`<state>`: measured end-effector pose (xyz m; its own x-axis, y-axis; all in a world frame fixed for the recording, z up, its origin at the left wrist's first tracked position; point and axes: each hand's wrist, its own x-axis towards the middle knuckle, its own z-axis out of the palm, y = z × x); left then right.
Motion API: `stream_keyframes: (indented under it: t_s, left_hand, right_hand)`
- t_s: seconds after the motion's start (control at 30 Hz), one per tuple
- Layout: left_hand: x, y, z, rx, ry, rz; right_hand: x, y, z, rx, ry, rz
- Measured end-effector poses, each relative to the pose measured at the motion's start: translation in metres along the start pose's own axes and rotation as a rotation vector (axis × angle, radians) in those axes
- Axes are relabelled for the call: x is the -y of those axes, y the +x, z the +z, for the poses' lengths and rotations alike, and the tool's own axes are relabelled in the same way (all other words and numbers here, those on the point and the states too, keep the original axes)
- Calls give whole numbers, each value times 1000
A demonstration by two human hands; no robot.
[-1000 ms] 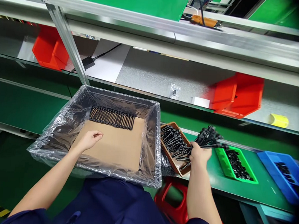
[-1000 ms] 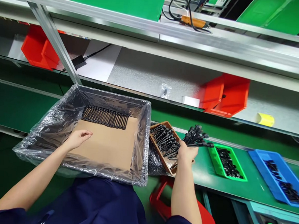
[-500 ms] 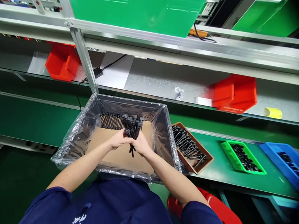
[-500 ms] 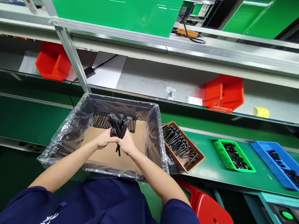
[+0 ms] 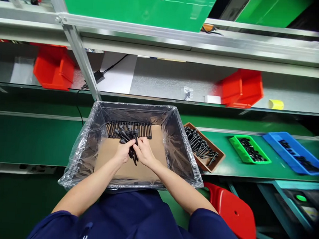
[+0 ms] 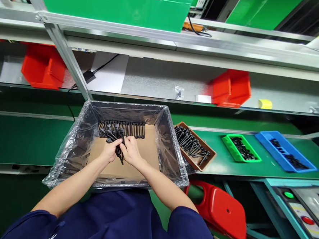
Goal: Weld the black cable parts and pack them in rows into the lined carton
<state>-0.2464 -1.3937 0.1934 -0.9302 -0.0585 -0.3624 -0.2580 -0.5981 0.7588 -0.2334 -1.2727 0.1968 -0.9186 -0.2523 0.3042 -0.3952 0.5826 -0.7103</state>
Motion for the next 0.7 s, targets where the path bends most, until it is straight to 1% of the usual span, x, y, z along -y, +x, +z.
stream_keyframes:
  t_s: [0.07, 0.17, 0.23, 0.3, 0.37, 0.43, 0.47, 0.53, 0.6, 0.63, 0.67, 0.7]
  left_hand:
    - [2, 1, -1, -24, 5, -32]
    - [5, 4, -3, -35, -3, -65]
    - [6, 7, -4, -42, -10, -109]
    - [6, 11, -5, -49, -12, -151]
    - [5, 15, -6, -59, -10, -166]
    - [2, 20, -6, -88, -18, -154]
    - [0, 22, -6, -108, -25, -148]
    - [-7, 26, -6, -159, -41, -135]
    - [-14, 29, -7, -209, -47, -103]
    - [-18, 31, -8, -231, -45, -76]
    - [-21, 33, -10, -251, -39, -46]
    - [-24, 34, -11, -267, -30, -22]
  right_hand:
    - [-1, 0, -3, 41, -76, 14]
    - [-3, 3, -10, 150, -223, 33]
    - [-5, 7, -16, 235, -253, 21]
    - [-9, 11, -21, 320, -172, 2]
    - [-13, 16, -23, 364, 1, -12]
    - [-20, 21, -20, 336, 214, 14]
    - [-26, 24, -16, 304, 321, 60]
    - [-44, 33, -6, 229, 517, 225]
    - [-73, 44, 6, 148, 644, 422]
    - [-91, 50, 12, 107, 643, 508]
    - [-110, 56, 17, 66, 582, 574]
    - [-131, 61, 20, 27, 443, 627]
